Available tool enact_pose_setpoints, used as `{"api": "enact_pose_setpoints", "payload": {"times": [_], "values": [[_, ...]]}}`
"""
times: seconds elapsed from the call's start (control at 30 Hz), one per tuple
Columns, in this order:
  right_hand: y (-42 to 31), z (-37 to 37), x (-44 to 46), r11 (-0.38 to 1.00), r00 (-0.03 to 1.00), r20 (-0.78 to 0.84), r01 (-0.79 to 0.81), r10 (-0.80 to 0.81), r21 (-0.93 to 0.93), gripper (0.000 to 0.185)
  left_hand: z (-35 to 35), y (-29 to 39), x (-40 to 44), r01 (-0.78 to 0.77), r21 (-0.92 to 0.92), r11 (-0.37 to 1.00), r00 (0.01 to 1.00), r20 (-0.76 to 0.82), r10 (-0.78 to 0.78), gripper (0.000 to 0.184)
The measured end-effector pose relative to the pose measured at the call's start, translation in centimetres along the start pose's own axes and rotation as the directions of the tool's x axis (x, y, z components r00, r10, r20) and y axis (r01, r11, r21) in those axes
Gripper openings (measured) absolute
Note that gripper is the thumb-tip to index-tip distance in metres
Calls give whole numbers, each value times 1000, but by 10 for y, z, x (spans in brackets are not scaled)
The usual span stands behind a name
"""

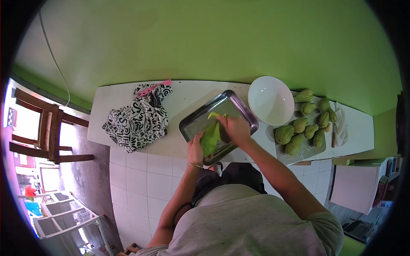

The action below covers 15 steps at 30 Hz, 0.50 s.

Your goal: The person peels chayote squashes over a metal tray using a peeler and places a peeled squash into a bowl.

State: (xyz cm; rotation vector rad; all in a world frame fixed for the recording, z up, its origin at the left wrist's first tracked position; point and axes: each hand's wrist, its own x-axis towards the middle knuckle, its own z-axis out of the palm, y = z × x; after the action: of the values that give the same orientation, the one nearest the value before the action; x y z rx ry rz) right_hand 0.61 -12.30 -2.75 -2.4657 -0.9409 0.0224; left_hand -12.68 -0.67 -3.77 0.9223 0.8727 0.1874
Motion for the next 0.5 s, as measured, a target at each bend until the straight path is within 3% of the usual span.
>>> {"api": "enact_pose_setpoints", "payload": {"times": [0.07, 0.13, 0.27, 0.33, 0.43, 0.5], "values": [[27, 5, 15, 994, 995, 56, -73, 78, -87, 55, 3, -1, -8, 19, 4, 1000, 999, -30, -19, 35], [33, 2, 20, 987, 988, -35, -153, 152, -47, 55, 12, 11, -20, 51, 53, 997, 998, -40, -49, 36], [13, -17, 15, 984, 984, -24, -177, 177, 11, 52, 2, 6, -3, 35, -60, 998, 994, 110, -28, 41], [-8, -27, 4, 995, 995, -44, -93, 95, 45, 50, 7, 15, -4, 10, -45, 999, 995, 97, -6, 43], [-34, -25, -22, 992, 1000, -16, 14, -12, 127, 46, -6, 13, 7, 107, -11, 994, 973, 207, -103, 43], [-44, -24, -34, 988, 999, 27, 42, -47, 150, 43, 5, 16, 2, 132, -118, 984, 987, 104, -120, 40]]}}
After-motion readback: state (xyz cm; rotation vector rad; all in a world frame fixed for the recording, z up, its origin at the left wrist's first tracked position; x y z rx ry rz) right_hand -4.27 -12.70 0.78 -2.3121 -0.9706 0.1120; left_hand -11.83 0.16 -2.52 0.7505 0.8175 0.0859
